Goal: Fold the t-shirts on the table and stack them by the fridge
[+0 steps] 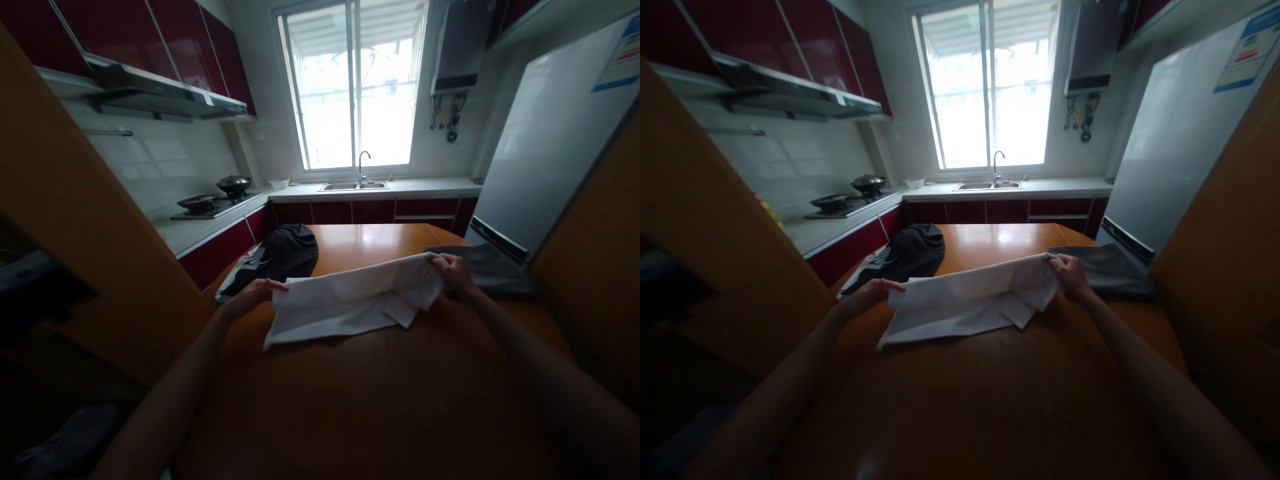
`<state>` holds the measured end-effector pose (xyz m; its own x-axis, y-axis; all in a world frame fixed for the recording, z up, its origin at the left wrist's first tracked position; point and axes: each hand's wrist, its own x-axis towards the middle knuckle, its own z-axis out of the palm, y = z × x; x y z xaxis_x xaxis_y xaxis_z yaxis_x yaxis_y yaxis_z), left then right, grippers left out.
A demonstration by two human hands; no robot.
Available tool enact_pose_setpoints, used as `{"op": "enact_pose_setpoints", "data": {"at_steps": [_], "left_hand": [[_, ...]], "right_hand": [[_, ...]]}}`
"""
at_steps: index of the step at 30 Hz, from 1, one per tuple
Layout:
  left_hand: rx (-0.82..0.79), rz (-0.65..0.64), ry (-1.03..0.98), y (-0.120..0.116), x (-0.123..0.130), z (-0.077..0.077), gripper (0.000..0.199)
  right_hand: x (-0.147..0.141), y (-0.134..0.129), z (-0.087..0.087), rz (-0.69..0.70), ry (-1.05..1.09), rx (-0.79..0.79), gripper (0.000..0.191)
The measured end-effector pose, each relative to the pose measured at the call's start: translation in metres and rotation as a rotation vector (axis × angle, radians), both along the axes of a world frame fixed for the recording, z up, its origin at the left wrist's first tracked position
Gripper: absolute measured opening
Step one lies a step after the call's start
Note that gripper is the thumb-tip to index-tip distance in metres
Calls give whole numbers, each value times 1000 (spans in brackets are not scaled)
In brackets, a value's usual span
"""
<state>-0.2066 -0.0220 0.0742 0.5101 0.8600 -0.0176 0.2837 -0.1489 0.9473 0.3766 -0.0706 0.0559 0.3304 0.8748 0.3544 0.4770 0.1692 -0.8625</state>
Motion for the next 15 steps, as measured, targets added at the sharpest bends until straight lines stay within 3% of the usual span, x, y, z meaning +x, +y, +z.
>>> {"op": "enact_pose_setpoints", "data": {"at_steps": [3, 9, 13, 15], "left_hand": [[71, 148, -66, 2, 5, 7, 57], [209, 295, -88, 18, 34, 17, 77], [265, 419, -65, 37, 50, 1, 70], [278, 422, 28, 45, 52, -12, 68]], "right_hand": [[7, -7, 9, 45, 54, -88, 40], [9, -5, 12, -14, 112, -150, 41], [2, 2, 4, -70, 129, -198, 44], [1, 6, -3, -47, 100, -238, 44]]}}
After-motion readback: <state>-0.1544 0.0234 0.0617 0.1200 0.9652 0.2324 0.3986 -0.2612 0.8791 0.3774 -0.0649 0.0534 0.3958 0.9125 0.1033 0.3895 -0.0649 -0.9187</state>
